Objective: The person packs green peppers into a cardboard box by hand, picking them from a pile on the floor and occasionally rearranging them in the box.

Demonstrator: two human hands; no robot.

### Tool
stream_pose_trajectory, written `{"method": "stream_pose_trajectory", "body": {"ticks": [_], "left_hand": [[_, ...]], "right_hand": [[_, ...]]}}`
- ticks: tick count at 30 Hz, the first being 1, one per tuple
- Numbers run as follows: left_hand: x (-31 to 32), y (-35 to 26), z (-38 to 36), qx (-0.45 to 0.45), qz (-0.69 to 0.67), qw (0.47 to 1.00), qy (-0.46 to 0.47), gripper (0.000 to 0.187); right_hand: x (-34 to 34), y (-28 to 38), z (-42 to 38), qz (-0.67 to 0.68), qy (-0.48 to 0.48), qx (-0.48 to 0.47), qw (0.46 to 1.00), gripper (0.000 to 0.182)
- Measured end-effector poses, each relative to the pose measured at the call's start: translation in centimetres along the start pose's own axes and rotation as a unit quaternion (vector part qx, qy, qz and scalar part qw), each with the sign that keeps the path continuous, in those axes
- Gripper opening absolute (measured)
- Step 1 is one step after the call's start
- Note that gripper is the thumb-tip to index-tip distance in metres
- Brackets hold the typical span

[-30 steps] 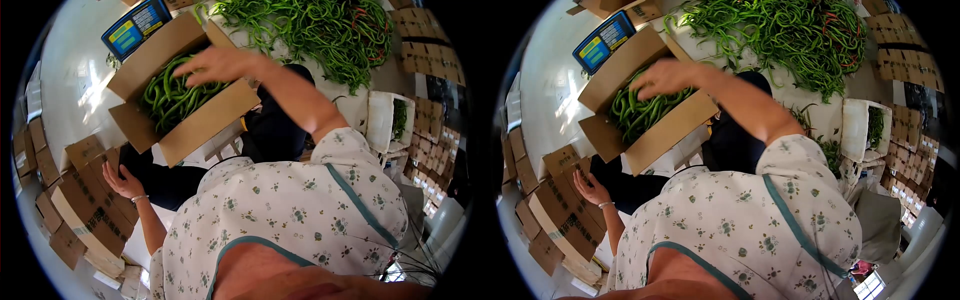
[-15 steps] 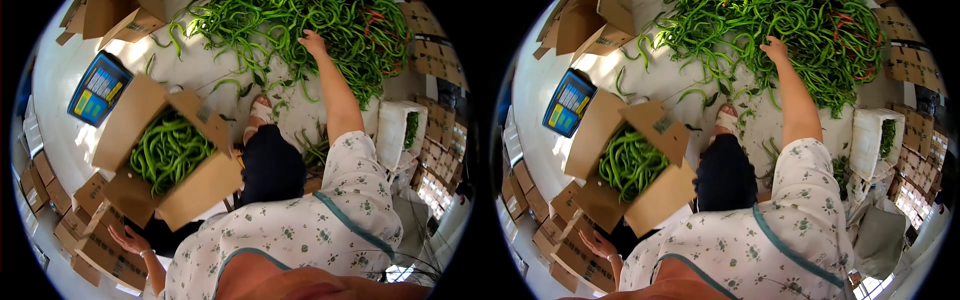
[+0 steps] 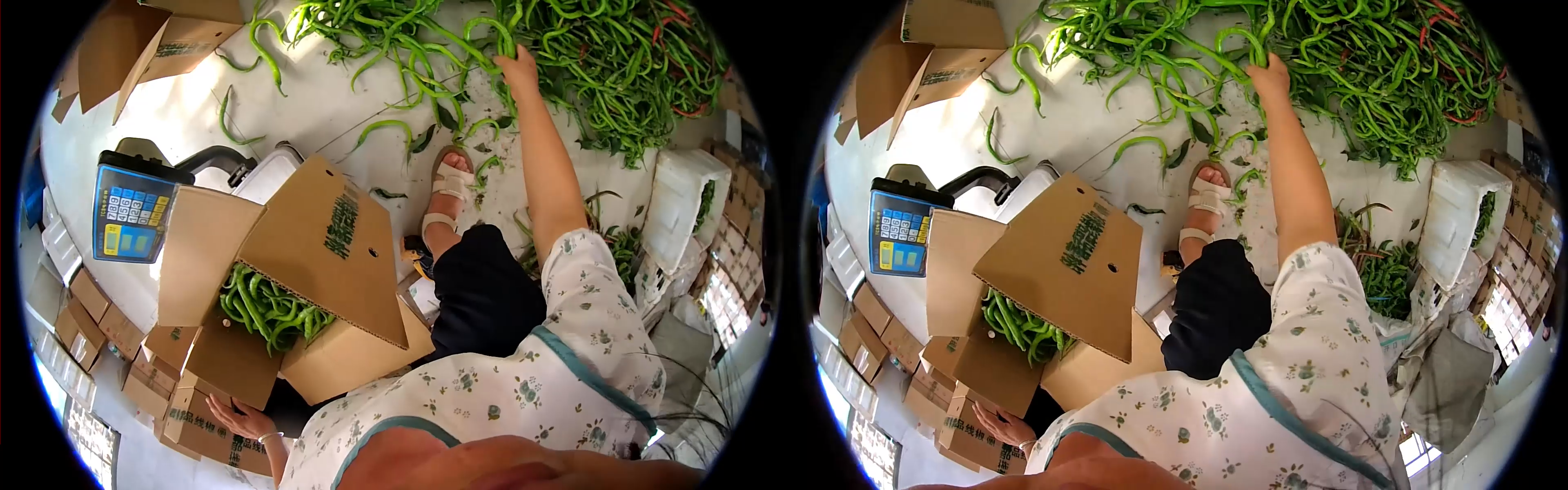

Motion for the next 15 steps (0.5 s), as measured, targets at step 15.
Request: {"method": "stream_pose_trajectory", "body": {"ticks": [15], "left_hand": [[0.1,-0.1,-1.2,-0.004,-0.035,0.999,-0.004,0.040]], "right_hand": [[-10.9,4.8,-16.0,0.323,0.214,-0.022,0.922,0.025]]}}
Point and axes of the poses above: each hand's wrist, its own z-axis towards the middle knuckle, its own x-axis out of the palm, y = z × x, the point moved 4 cm from there along z, towards the middle knuckle, and after that the axes turned 4 degrees about -y, right-handed, at the moved point
